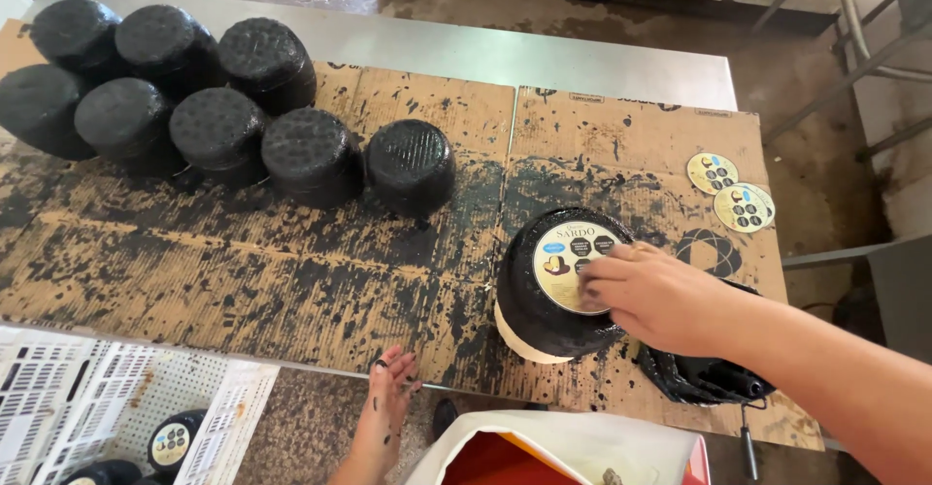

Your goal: The person paints the top surface of cylindrical containers black using a small roller, then places a circular label on each finished container and sets it into a white plastic crate. The process is repeated for multiple containers.

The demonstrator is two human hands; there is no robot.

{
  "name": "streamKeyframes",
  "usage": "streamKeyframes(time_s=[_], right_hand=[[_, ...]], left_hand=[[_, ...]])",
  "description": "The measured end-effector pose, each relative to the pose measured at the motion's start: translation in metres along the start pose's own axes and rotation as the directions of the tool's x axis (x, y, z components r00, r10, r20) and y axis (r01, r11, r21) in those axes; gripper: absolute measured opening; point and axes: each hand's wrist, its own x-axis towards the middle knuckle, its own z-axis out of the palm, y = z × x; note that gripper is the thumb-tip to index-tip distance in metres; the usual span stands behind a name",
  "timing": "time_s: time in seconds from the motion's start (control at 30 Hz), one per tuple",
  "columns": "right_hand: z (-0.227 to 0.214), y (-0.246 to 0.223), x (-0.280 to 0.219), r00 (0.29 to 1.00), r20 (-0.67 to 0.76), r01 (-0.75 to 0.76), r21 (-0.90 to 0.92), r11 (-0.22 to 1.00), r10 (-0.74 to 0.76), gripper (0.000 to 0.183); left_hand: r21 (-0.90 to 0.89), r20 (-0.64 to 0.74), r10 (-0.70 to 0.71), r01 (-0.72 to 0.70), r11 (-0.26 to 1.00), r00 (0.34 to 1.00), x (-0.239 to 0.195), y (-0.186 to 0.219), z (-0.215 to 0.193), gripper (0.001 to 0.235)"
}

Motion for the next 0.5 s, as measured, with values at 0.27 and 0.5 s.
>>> streamKeyframes(time_s=[0.27, 0.5], right_hand=[[-0.031, -0.016, 0.05, 0.948, 0.114, -0.311, 0.113, 0.944, 0.298, 0.035], [-0.014, -0.008, -0.002, 0.907, 0.024, -0.418, 0.148, 0.896, 0.42, 0.033]], left_hand=[[0.022, 0.044, -0.021, 0.02, 1.0, 0.999, 0.014, 0.009, -0.018, 0.071], [0.069, 0.032, -0.072, 0.07, 0.995, 0.997, 0.009, 0.038, -0.03, 0.073]])
